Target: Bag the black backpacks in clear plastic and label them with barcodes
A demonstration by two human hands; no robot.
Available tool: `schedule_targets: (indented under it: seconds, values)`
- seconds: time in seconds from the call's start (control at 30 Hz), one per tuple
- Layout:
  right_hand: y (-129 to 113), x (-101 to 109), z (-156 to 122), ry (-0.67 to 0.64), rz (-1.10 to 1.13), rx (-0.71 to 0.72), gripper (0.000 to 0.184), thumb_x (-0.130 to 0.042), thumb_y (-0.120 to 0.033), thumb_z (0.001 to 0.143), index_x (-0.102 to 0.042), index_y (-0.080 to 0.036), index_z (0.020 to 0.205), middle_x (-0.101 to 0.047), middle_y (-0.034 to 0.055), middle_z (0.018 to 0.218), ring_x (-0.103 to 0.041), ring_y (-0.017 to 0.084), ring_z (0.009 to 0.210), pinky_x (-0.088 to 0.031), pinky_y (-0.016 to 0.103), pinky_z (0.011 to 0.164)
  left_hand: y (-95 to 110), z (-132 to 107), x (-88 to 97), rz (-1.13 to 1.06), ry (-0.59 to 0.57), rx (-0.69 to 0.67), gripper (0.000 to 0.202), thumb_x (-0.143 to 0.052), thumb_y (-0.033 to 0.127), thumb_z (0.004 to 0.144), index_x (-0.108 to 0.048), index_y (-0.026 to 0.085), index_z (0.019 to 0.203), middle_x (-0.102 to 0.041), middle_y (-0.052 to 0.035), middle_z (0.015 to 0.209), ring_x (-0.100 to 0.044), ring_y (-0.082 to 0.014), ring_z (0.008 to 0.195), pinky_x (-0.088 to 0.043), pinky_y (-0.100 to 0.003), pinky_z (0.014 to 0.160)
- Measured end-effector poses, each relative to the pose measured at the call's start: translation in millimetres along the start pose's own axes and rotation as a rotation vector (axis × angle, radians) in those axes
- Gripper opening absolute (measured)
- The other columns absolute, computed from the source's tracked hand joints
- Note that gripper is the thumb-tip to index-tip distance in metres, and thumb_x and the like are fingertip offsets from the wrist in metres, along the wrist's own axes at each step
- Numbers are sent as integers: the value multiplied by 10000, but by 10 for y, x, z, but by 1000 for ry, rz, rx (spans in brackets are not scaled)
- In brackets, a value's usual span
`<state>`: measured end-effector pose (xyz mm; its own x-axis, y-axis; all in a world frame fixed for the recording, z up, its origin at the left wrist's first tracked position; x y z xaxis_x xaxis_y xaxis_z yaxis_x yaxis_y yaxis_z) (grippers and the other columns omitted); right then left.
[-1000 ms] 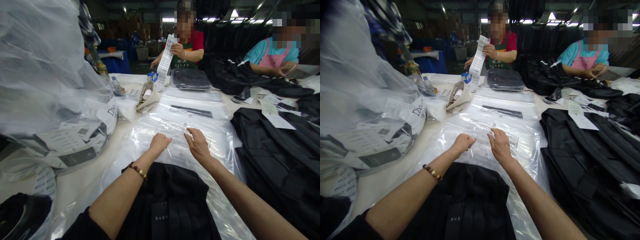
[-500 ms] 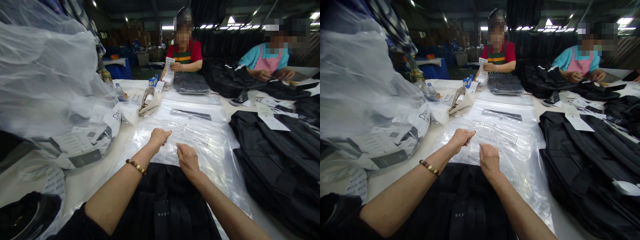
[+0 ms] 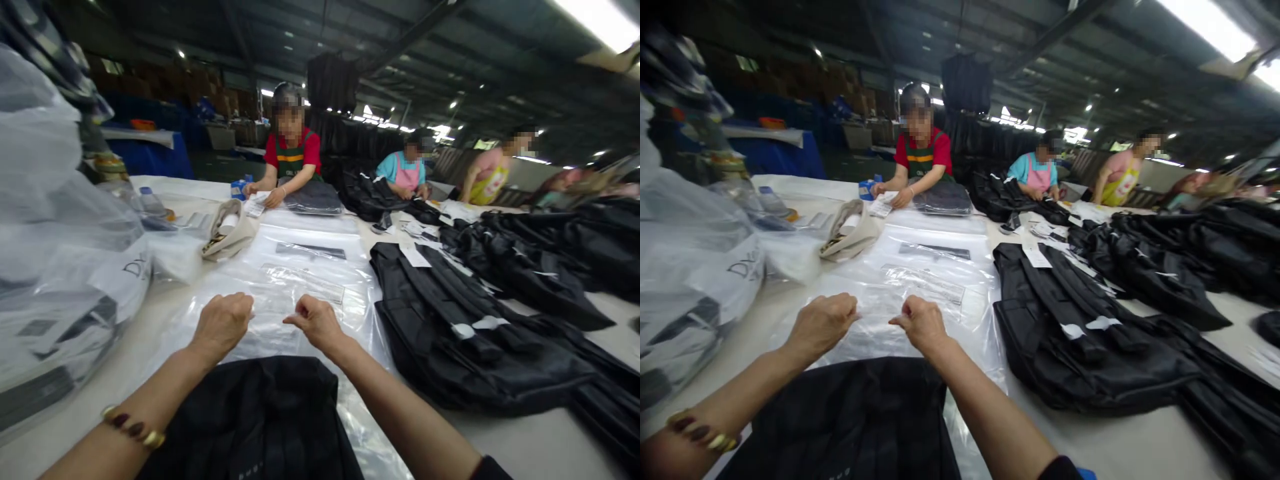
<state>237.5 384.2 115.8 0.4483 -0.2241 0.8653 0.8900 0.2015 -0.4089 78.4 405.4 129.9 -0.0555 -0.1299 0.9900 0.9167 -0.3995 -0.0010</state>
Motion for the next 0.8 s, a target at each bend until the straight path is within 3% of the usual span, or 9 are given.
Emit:
schedule_targets:
  seconds: [0.1, 0.23, 0.33, 0.5, 0.57, 0.7, 0.8]
  values:
    - [-14, 93, -75, 40, -100, -5, 51, -599, -144, 764, -567, -185, 765, -621, 17, 737, -553, 155, 704, -375, 259, 663, 16, -17, 57, 114, -25, -115, 117, -472, 150, 799, -573, 162, 740, -626, -88, 751, -607, -269, 772, -366, -341, 681]
    - [6, 146, -168, 94, -169, -27, 168, -482, -46, 755, -587, -176, 776, -632, 76, 816, -556, 197, 746, -383, 310, 688, 60, -111, 57, 128, -70, -149, 171, -526, 314, 811, -564, 175, 718, -625, -65, 701, -607, -251, 703, -346, -309, 619]
    - [86, 153, -169, 158, -146, -110, 214, -437, -30, 751, -592, -160, 823, -640, 62, 774, -572, 171, 679, -400, 269, 614, 106, -189, 67, 66, -56, -125, 300, -485, 437, 829, -539, 198, 656, -579, -19, 581, -584, -213, 606, -281, -274, 536]
    - [67, 190, -128, 242, -94, -154, 328, -262, -94, 872, -573, -174, 940, -622, -18, 664, -559, 110, 550, -388, 205, 519, 231, -288, 129, -56, -40, -200, 419, -428, 518, 849, -509, 204, 584, -536, 12, 490, -563, -174, 526, -218, -258, 499]
    - [17, 236, -146, 226, -113, -119, 293, -289, -162, 904, -571, -181, 981, -633, -9, 700, -575, 116, 591, -391, 208, 547, 191, -302, 165, -67, -25, -198, 439, -389, 505, 872, -516, 203, 580, -553, 7, 493, -577, -174, 532, -233, -254, 501]
    - [-70, 290, -246, 84, -167, 51, 130, -505, -248, 850, -599, -198, 925, -638, 26, 782, -580, 147, 701, -370, 225, 614, -60, -328, 203, 25, -40, -146, 400, -434, 506, 854, -561, 198, 632, -623, -35, 560, -624, -216, 607, -301, -255, 520]
    - [-48, 258, -334, -45, -176, 180, 95, -519, -159, 821, -604, -200, 810, -604, 32, 760, -536, 150, 680, -333, 238, 595, -289, -380, 218, 134, -88, -112, 196, -488, 333, 844, -601, 180, 793, -669, -81, 660, -643, -242, 675, -374, -277, 579]
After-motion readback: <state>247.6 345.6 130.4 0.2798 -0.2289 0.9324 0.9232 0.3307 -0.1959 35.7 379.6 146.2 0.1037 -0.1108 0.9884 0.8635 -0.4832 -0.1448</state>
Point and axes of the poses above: each hand's wrist, its own z-axis towards the middle knuckle, its own x-axis out of the back of the hand, y = z × x, the point moved 6 cm from there along z, towards the middle knuckle
